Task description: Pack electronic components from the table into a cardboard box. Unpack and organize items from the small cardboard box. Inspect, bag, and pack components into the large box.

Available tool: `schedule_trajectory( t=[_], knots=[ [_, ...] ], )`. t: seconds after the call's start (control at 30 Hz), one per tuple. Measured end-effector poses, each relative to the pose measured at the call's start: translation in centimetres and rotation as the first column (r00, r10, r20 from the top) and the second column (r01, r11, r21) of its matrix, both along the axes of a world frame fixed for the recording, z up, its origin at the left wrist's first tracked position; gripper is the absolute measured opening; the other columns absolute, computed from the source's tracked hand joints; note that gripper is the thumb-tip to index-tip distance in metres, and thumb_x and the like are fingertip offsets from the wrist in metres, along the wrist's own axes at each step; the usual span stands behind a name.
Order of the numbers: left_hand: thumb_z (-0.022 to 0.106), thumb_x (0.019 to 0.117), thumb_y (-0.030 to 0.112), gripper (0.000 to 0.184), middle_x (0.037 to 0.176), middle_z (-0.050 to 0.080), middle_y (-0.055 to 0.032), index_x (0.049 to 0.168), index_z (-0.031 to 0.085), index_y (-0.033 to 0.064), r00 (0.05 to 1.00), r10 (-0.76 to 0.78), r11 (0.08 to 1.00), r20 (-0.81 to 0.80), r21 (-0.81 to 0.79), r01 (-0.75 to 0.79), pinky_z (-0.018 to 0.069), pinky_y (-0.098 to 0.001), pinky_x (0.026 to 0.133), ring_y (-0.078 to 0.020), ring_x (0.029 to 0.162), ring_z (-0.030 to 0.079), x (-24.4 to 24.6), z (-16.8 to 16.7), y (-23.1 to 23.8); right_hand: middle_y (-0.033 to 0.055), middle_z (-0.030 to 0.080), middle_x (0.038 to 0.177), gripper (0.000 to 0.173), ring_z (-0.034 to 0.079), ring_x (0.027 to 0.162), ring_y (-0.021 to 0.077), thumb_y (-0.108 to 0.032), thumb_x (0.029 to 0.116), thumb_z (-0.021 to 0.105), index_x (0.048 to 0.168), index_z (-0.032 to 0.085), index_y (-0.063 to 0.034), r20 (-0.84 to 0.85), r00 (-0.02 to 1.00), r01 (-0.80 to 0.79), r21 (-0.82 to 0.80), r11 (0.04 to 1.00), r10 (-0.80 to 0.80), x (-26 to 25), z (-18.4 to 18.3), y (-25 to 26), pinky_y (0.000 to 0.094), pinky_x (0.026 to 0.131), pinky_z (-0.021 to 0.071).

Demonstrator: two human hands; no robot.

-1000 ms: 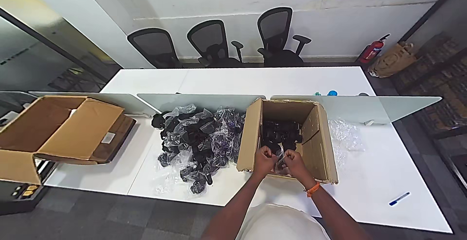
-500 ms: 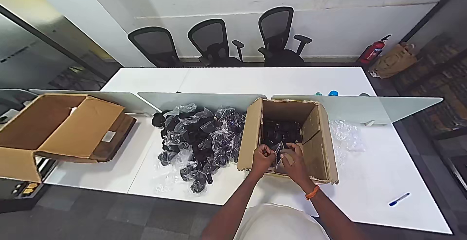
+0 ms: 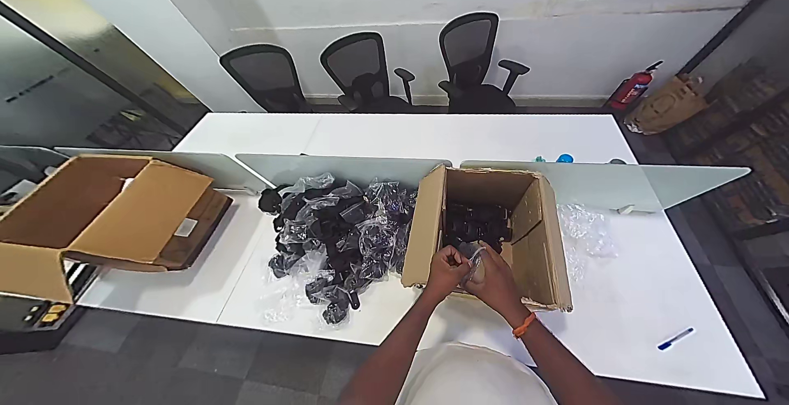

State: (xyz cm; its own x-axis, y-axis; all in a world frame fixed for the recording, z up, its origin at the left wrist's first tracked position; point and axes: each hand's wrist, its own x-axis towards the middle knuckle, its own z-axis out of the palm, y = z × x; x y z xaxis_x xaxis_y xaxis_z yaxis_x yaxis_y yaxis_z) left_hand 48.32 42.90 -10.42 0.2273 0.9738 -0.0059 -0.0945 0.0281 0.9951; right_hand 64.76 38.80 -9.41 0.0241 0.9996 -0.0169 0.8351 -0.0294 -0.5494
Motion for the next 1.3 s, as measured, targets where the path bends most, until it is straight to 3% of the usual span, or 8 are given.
schedule_trajectory(
  t=[0.2, 0.3, 0.4, 0.63, 0.73, 1.0, 1.13, 1.3],
  knots=[
    [0.078, 0.0806, 0.001, 0.02, 0.08, 0.071, -0.0074, 0.082, 0.058, 0.0031, 0.999, 0.002, 1.0, -0.035, 0.005, -0.001, 0.0518, -0.0267, 0.057, -0.0116, 0.062, 0.063, 0.2, -0.2, -0.1, 0.0087, 0.031, 0.167, 0.1, 0.046, 0.143, 0.0267, -0.044, 0.0676, 0.086, 0.151, 0.045, -0.0072, 0.0, 0.999, -0.036, -0.045, 0.998, 0.036, -0.1, -0.1, 0.2, 0.0541, 0.11, 0.0431],
    [0.077, 0.0805, 0.0, 0.02, 0.08, 0.072, -0.0075, 0.082, 0.058, 0.0031, 1.0, -0.004, 0.999, -0.014, 0.032, 0.004, 0.0521, -0.0269, 0.057, -0.0118, 0.063, 0.064, 0.1, -0.2, -0.1, 0.0113, 0.051, 0.153, 0.077, 0.057, 0.133, 0.0247, -0.036, 0.0831, 0.076, 0.149, 0.049, -0.0078, -0.101, 0.991, -0.098, -0.082, 0.992, 0.089, 0.3, -0.5, 0.2, 0.0477, 0.108, 0.0494],
    [0.077, 0.0806, -0.002, 0.021, 0.082, 0.072, -0.0076, 0.082, 0.057, 0.0029, 0.999, -0.038, 0.998, 0.02, 0.043, 0.037, 0.0532, -0.027, 0.059, -0.012, 0.066, 0.065, -0.1, -0.1, -0.2, 0.0119, 0.065, 0.13, 0.035, 0.066, 0.114, 0.0253, -0.029, 0.0944, 0.063, 0.122, 0.07, -0.0097, -0.125, 0.985, -0.131, -0.112, 0.985, 0.117, 0.4, -0.8, 0.4, 0.0481, 0.099, 0.0536],
    [0.08, 0.0791, -0.004, 0.025, 0.083, 0.072, -0.0059, 0.081, 0.056, 0.0058, 0.968, -0.203, 0.976, 0.15, 0.107, 0.188, 0.0544, -0.0268, 0.061, -0.0108, 0.068, 0.066, -0.9, -0.2, 0.0, 0.0139, 0.064, 0.134, 0.044, 0.066, 0.117, 0.0251, -0.017, 0.0985, 0.056, 0.141, 0.058, -0.0071, -0.166, 0.983, -0.091, -0.096, 0.991, 0.074, 0.4, -0.4, 0.4, 0.0447, 0.103, 0.0524],
    [0.08, 0.0796, -0.004, 0.024, 0.084, 0.073, -0.0059, 0.083, 0.058, 0.0063, 0.95, -0.238, 0.969, 0.203, 0.122, 0.217, 0.0554, -0.0271, 0.062, -0.0111, 0.069, 0.068, -1.1, -0.1, 0.0, 0.0151, 0.072, 0.114, 0.032, 0.069, 0.104, 0.0245, -0.011, 0.0957, 0.059, 0.125, 0.069, -0.0023, -0.305, 0.952, 0.017, 0.062, 0.998, 0.002, 0.6, -0.4, 0.1, 0.0439, 0.097, 0.0547],
    [0.067, 0.0942, 0.011, 0.032, 0.141, 0.057, -0.0213, 0.12, 0.063, -0.0066, 0.994, 0.113, 0.966, -0.002, 0.234, -0.11, 0.05, -0.0406, 0.109, -0.0267, 0.134, 0.055, -1.2, -0.1, 1.2, 0.0121, 0.073, 0.115, 0.034, 0.071, 0.106, 0.0161, 0.005, 0.0914, 0.065, 0.125, 0.062, 0.006, -0.848, 0.53, 0.246, 0.139, 0.959, -0.013, 2.8, 0.5, 0.3, 0.0348, 0.096, 0.0598],
    [0.04, 0.1105, 0.023, 0.046, 0.141, 0.06, -0.0152, 0.149, 0.044, -0.0021, 0.987, -0.16, 0.986, 0.028, -0.05, 0.162, 0.0528, -0.0382, 0.105, -0.02, 0.125, 0.062, -1.4, 1.0, 1.7, 0.0136, 0.071, 0.122, 0.039, 0.069, 0.113, 0.0198, 0.003, 0.0925, 0.065, 0.131, 0.06, 0.0048, -0.876, 0.482, 0.182, 0.118, 0.976, 0.016, 3.6, 1.1, 0.2, 0.0381, 0.1, 0.0581],
    [0.046, 0.1066, 0.009, 0.027, 0.11, 0.071, -0.0103, 0.124, 0.063, -0.0042, 0.982, -0.19, 0.981, 0.015, -0.034, 0.19, 0.057, -0.0325, 0.091, -0.0125, 0.099, 0.068, -1.6, 0.7, 1.5, 0.0117, 0.063, 0.137, 0.059, 0.061, 0.126, 0.0165, -0.003, 0.0882, 0.071, 0.143, 0.05, 0.0043, -0.838, 0.543, 0.03, 0.084, 0.996, 0.054, 3.3, 0.4, -0.5, 0.0345, 0.109, 0.0519]
  ],
)
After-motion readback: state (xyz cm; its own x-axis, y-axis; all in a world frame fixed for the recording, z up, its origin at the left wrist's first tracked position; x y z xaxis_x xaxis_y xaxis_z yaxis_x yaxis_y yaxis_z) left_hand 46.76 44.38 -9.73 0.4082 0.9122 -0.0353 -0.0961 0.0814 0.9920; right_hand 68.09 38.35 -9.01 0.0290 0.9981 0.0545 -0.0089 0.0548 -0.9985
